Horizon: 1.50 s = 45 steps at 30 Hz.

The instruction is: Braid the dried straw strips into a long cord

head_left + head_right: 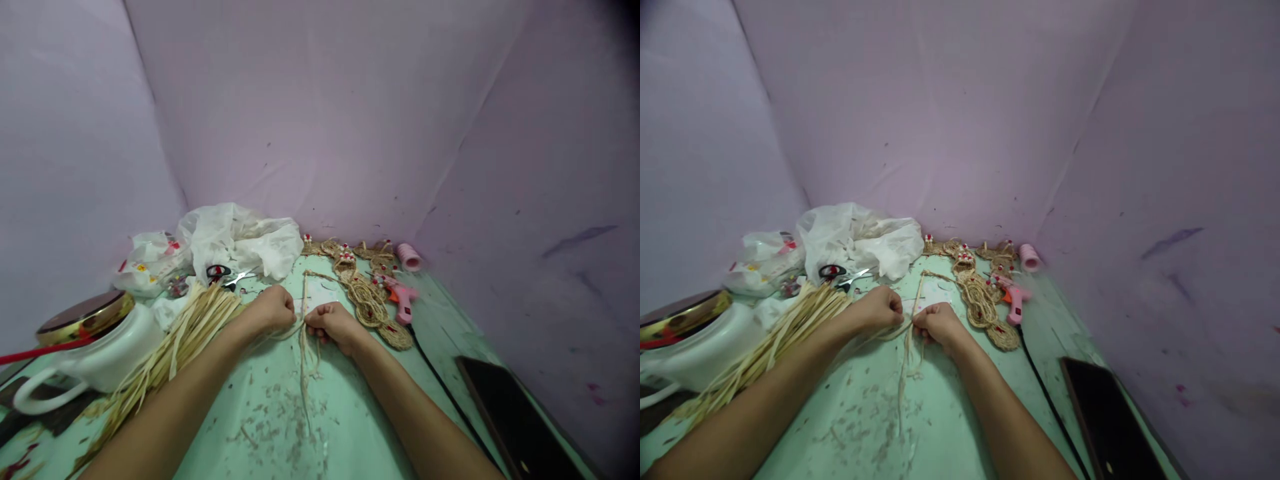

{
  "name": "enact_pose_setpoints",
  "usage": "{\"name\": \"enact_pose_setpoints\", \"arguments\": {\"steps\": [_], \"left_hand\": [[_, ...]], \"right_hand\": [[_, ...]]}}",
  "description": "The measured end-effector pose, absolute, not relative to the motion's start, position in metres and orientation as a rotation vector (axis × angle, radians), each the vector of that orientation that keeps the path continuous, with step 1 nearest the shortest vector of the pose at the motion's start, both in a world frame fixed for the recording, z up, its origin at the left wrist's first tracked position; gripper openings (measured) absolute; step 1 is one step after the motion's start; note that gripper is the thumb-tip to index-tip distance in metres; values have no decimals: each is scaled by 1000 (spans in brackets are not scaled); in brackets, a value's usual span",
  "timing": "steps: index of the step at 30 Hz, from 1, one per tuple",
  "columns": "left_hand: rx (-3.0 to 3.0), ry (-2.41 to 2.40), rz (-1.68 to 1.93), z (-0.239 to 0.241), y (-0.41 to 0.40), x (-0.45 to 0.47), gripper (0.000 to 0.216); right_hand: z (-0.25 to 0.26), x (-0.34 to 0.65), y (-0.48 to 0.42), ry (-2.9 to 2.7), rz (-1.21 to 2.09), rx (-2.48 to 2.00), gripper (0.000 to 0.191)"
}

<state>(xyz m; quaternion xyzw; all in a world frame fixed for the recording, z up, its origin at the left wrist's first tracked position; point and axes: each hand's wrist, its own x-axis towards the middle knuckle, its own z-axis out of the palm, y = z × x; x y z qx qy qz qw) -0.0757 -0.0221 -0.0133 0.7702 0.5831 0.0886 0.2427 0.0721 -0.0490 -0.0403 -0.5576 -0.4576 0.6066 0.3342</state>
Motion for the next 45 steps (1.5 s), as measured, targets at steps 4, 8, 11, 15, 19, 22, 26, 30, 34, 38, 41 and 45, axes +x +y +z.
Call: {"name": "enact_pose_setpoints", "arguments": {"steps": [4, 8, 11, 15, 19, 22, 26, 30, 34, 38, 41, 45], "left_hand": [[2197, 1668, 319, -17, -23, -72, 17], [2092, 1393, 301, -15, -26, -71, 19], [1934, 1347, 251, -11, -28, -72, 15], [1721, 1387, 229, -10, -28, -69, 14], [1542, 1455, 256, -17, -25, -69, 12], [1433, 1509, 199, -23, -23, -71, 14], [1409, 1484, 215, -28, -21, -69, 13], [1234, 1431, 340, -27, -21, -62, 13], [1079, 1378, 292, -21, -25, -58, 7], [1184, 1321, 310, -18, -28, -59, 8], [1259, 1363, 311, -21, -28, -60, 8], [1455, 1489, 401, -21, -29, -57, 10]], "right_hand": [[-41, 72, -49, -1196, 1587, -1458, 13], [-44, 74, -48, -1221, 1578, -1449, 13], [-46, 74, -47, -1226, 1588, -1437, 14], [-46, 74, -46, -1216, 1587, -1423, 13], [-46, 73, -46, -1208, 1574, -1433, 13], [-45, 73, -46, -1211, 1575, -1433, 12], [-44, 73, -47, -1202, 1578, -1441, 12], [-43, 74, -46, -1195, 1587, -1437, 11], [-43, 74, -46, -1164, 1605, -1420, 11], [-42, 74, -46, -1131, 1613, -1462, 11], [-42, 75, -46, -1115, 1631, -1439, 9], [-43, 77, -45, -1103, 1665, -1394, 10]]}}
